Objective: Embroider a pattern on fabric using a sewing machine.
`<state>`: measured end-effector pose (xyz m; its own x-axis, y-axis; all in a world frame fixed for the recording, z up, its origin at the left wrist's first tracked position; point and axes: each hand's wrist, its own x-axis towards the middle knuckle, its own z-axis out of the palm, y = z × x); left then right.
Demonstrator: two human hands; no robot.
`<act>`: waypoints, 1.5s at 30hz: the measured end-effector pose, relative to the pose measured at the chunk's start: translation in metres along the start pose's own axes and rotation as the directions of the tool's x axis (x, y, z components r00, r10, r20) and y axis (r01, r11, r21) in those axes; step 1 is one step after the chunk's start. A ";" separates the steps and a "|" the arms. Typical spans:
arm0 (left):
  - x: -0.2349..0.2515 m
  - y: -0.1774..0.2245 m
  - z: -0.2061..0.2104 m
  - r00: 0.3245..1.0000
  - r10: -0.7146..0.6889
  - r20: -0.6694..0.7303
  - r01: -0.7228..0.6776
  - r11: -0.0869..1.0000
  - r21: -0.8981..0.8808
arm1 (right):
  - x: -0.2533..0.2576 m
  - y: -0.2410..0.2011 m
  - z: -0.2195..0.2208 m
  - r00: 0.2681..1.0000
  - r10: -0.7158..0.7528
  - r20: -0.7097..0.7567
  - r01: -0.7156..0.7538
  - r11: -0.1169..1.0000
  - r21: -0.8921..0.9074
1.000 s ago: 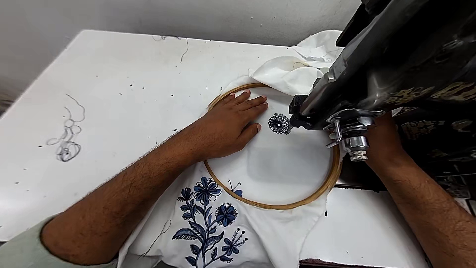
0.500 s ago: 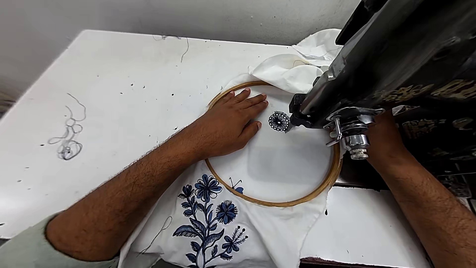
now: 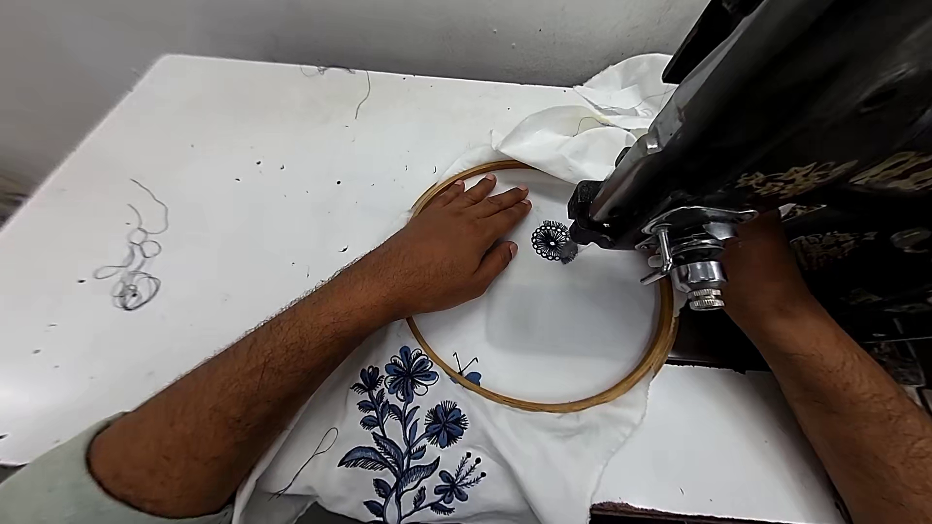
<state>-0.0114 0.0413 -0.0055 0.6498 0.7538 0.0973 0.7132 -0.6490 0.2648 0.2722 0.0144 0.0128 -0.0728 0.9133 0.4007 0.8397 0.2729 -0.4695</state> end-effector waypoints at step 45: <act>0.003 0.002 0.004 1.000 0.009 -0.023 -0.008 1.000 0.005 | 0.002 0.000 0.000 1.000 0.006 -0.020 -0.005 1.000 0.012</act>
<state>-0.0065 0.0419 -0.0080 0.6497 0.7504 0.1215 0.7090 -0.6559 0.2592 0.2722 0.0157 0.0137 -0.0570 0.9085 0.4140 0.8336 0.2715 -0.4811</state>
